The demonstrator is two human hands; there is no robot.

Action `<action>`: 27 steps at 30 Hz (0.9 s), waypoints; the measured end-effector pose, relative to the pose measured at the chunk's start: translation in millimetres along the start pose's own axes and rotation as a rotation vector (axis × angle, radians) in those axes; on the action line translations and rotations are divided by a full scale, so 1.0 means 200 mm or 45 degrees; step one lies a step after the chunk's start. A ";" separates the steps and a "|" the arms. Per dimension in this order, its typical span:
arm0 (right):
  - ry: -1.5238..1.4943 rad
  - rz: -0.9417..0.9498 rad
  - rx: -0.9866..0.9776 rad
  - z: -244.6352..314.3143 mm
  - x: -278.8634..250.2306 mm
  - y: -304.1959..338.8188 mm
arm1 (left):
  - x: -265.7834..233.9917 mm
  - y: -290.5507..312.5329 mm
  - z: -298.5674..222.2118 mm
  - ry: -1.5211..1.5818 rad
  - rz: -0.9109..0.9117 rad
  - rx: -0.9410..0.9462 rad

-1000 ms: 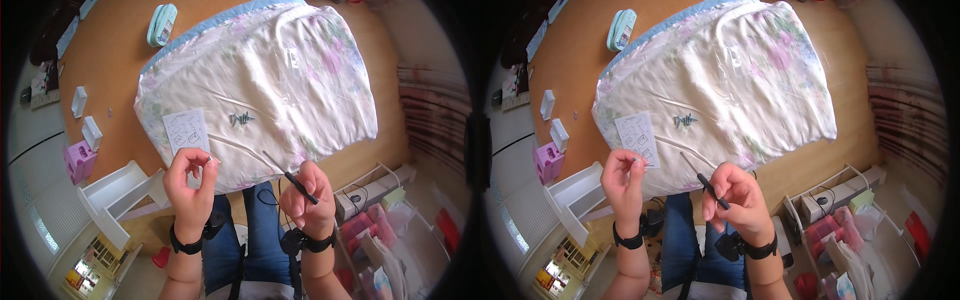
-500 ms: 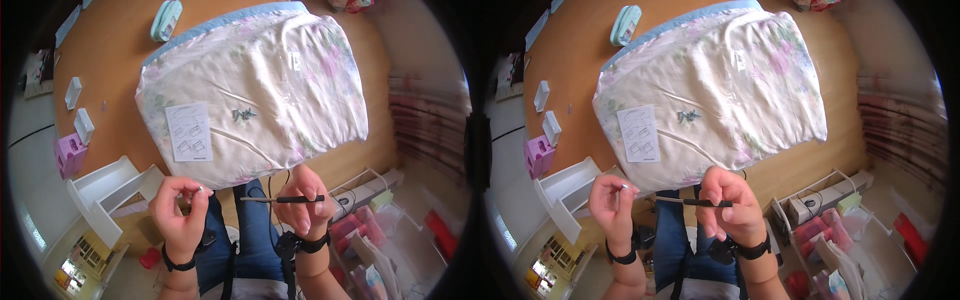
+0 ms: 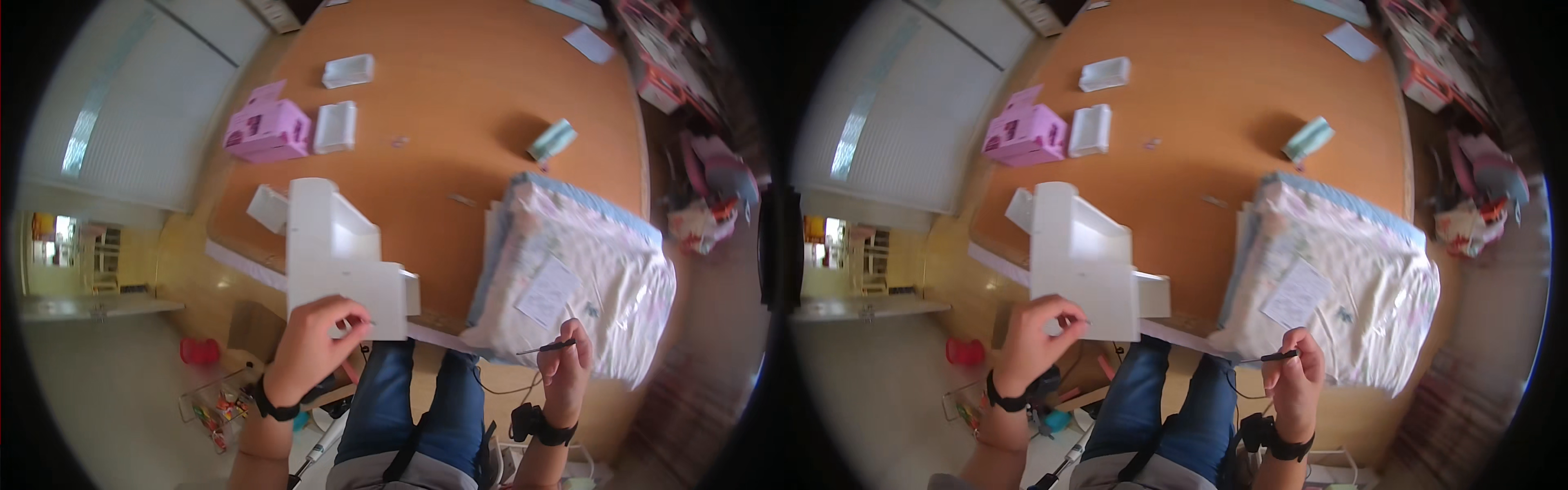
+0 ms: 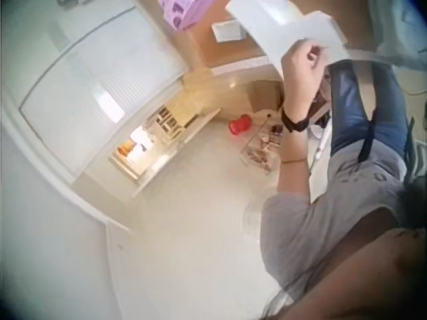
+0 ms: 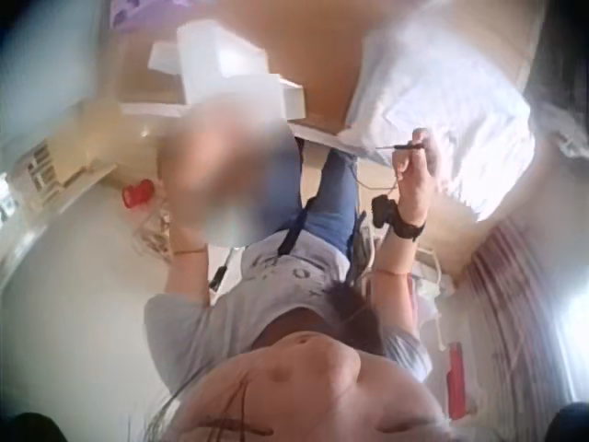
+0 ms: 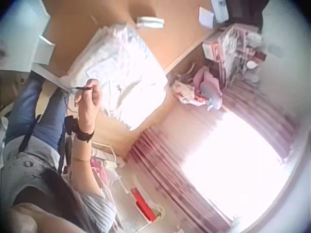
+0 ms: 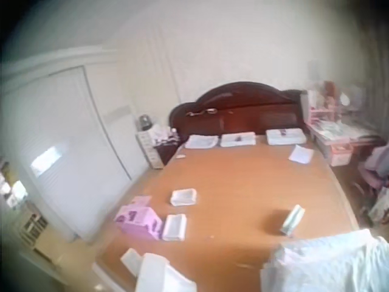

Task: The person assembles a white wooden shelf by hand using a small screwdriver to fasten various components together.

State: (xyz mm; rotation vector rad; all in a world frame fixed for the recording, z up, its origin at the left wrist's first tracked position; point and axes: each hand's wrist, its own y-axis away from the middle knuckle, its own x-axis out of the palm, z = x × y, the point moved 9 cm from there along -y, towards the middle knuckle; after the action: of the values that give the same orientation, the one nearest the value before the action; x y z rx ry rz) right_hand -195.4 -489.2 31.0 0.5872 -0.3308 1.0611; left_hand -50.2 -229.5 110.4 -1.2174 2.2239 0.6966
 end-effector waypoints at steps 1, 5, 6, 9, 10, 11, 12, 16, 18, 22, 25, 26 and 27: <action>0.123 -0.014 0.016 -0.03 0.11 -0.04 | -0.14 -0.02 0.10 -0.019 -0.019 -0.016; 0.393 0.010 0.006 -0.11 0.54 -0.19 | -0.53 -0.25 0.58 0.130 -0.095 -0.011; 0.417 0.017 0.025 -0.16 0.60 -0.23 | -0.58 -0.33 0.64 0.025 -0.049 0.026; 0.582 0.019 0.032 -0.24 0.75 -0.37 | -0.57 -0.58 0.76 -0.077 0.146 0.115; 0.660 0.054 0.052 -0.26 0.79 -0.41 | -0.56 -0.64 0.77 -0.093 0.152 0.223; 0.701 0.076 0.054 -0.28 0.82 -0.45 | -0.55 -0.69 0.77 -0.106 0.156 0.332; 0.741 0.091 0.053 -0.29 0.85 -0.50 | -0.53 -0.74 0.77 -0.118 0.165 0.446; 0.846 0.064 0.070 -0.34 0.88 -0.62 | -0.40 -0.86 0.84 -0.032 0.222 0.608; 0.864 0.067 0.074 -0.35 0.86 -0.66 | -0.35 -0.90 0.86 0.017 0.272 0.540; 0.879 0.050 0.049 -0.38 0.84 -0.70 | -0.31 -0.95 0.92 0.251 0.316 0.310; 0.863 0.037 0.114 -0.42 0.81 -0.72 | -0.28 -0.96 0.96 0.271 0.331 0.247; 0.871 0.048 0.115 -0.42 0.80 -0.73 | -0.28 -0.95 0.97 0.286 0.322 0.241; 0.881 0.055 0.123 -0.43 0.79 -0.73 | -0.27 -0.94 0.98 0.307 0.317 0.233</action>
State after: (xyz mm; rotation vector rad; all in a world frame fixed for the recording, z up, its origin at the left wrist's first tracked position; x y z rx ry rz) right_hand 4.4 -375.7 2.4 0.2686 0.3155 1.2571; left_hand 175.0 -158.0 -35.9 -0.9886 2.6054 0.4419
